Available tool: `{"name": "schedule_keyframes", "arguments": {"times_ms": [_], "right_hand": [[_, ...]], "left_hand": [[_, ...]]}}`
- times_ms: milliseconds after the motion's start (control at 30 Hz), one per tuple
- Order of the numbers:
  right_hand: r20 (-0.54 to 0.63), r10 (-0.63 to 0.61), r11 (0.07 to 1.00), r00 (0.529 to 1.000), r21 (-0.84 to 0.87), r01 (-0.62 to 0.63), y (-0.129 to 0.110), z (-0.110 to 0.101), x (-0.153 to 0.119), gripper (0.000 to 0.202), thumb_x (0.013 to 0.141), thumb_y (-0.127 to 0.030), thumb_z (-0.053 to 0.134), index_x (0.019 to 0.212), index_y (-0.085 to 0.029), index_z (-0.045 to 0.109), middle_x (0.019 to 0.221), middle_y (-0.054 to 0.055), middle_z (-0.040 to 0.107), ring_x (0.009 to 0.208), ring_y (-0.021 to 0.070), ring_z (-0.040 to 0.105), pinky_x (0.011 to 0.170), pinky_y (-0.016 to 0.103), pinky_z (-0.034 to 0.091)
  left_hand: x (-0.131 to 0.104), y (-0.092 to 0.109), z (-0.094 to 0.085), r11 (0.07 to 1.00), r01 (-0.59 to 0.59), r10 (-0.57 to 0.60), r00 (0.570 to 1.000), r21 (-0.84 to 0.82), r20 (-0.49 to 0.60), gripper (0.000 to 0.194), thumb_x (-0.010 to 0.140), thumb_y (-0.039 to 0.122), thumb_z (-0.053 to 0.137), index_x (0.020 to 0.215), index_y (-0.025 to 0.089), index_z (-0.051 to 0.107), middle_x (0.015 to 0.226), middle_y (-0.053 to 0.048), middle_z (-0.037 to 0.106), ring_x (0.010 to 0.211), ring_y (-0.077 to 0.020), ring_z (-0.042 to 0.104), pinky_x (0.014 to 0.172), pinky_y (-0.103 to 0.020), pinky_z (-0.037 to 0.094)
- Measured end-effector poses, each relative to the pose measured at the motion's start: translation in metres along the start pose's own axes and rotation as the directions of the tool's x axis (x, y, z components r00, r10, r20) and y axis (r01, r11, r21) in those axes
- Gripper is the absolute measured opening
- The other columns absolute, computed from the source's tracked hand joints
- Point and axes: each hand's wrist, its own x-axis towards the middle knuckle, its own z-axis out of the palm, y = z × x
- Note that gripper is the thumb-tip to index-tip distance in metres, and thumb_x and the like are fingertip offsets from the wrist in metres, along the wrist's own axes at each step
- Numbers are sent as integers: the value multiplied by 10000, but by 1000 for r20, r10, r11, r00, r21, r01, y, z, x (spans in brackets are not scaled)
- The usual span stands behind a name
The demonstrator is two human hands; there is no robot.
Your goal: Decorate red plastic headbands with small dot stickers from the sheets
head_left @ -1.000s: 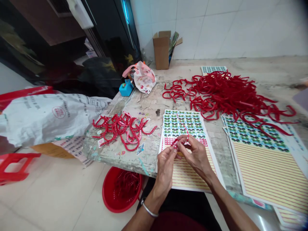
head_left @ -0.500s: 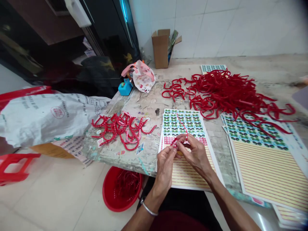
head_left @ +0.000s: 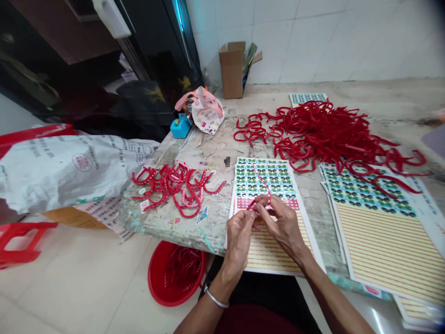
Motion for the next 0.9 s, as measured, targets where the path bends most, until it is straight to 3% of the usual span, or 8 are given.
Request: {"name": "schedule_keyframes", "arguments": {"times_ms": [100,167,267,400,733,900], "right_hand": [[-92,-22,999,995,-47,17,1,1,-3,95,841,-170,536,874,-185,624,978,72,638,887,161,614,606,233,554],[-142,-72,993,987,-107,57,4,1,-5,118,835,-165,553,905,-190,645,980,68,664,910,168,626,689,264,556],[-155,-128,978,980,-184,98,9,0,-5,158,834,-158,559,947,-205,658,964,50,691,918,174,640,822,320,528],[-147,-146,972,978,-205,114,13,-2,-3,173,834,-177,561,958,-222,673,959,36,705,912,181,655,857,343,522],[-172,-3,997,985,-75,-10,18,0,-2,120,817,-211,579,804,-211,699,926,49,708,859,187,664,765,327,548],[-166,96,995,981,30,-93,22,1,-1,157,808,-285,587,873,-205,705,946,64,704,836,207,664,682,327,558]], "left_hand": [[0,0,0,999,-17,18,999,35,-28,199,806,258,573,663,123,607,603,-2,577,629,-108,526,646,-216,391],[-1,0,1,998,-34,36,999,50,-41,194,802,259,575,668,125,615,611,-3,581,636,-110,531,661,-222,393],[-1,-2,3,997,-43,47,997,68,-55,185,799,261,577,681,126,622,625,-9,592,613,-105,521,650,-225,393],[-2,-4,4,997,-41,44,997,61,-59,183,803,269,569,698,129,622,650,-15,608,601,-101,511,640,-223,396],[-5,-2,4,998,-18,22,998,57,-63,185,788,274,577,686,128,624,672,-23,611,595,-101,499,633,-223,398],[-5,-2,3,998,-17,21,998,62,-53,196,779,293,585,682,131,635,674,-21,613,593,-104,503,647,-228,396]]}}
